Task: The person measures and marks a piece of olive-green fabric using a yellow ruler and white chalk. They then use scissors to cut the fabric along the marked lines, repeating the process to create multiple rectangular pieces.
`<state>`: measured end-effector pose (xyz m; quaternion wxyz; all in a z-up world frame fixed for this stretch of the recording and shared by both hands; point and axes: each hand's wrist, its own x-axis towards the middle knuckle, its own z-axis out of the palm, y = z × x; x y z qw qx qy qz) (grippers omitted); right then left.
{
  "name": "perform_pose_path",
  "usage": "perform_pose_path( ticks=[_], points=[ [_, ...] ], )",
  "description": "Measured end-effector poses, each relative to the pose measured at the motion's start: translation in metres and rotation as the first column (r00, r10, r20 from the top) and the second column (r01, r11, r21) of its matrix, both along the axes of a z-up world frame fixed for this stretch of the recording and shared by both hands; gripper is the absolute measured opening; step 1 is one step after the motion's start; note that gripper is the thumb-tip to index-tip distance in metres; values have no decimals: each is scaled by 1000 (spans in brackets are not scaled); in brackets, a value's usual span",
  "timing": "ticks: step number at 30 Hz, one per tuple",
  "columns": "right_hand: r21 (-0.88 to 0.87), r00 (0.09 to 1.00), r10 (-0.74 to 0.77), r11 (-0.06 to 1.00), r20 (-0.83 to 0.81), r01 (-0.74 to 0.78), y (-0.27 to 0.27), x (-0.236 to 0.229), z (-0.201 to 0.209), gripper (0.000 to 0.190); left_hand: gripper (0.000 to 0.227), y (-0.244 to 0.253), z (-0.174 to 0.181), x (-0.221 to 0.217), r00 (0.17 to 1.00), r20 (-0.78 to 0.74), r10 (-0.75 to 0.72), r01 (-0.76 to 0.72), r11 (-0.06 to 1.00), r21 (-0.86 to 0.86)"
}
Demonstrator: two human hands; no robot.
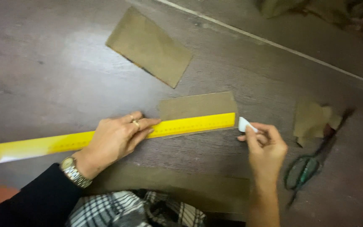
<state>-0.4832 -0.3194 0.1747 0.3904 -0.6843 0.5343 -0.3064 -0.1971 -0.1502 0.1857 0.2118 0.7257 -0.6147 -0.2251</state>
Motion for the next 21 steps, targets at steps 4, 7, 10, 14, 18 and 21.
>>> perform_pose_path(
  ticks=[4, 7, 10, 14, 18, 21],
  points=[
    [-20, 995, 29, 999, -97, -31, -5, 2, 2, 7, 27, -6, 1, -3, 999, 39, 12, -20, 979, 204],
    [-38, 978, 67, 996, -197, -76, -6, 12, 18, 3, 35, -13, 10, -5, 997, 79, -1, -32, 910, 413],
    [-43, 971, 95, 993, -221, -107, -9, 16, 22, 3, 37, -18, 17, -8, 989, 145, -10, -73, 828, 557],
    [-10, 955, 135, 990, -263, -143, -12, 19, 24, 3, 39, -27, 30, -14, 972, 234, -9, -162, 697, 698],
    [-35, 932, 171, 981, -319, -192, -14, 16, 20, 3, 37, -28, 32, -16, 972, 236, 11, -183, 668, 721],
    [-60, 901, 184, 973, -393, -225, -16, 15, 15, 3, 37, -27, 28, -16, 963, 269, -23, -174, 710, 682]
  ],
)
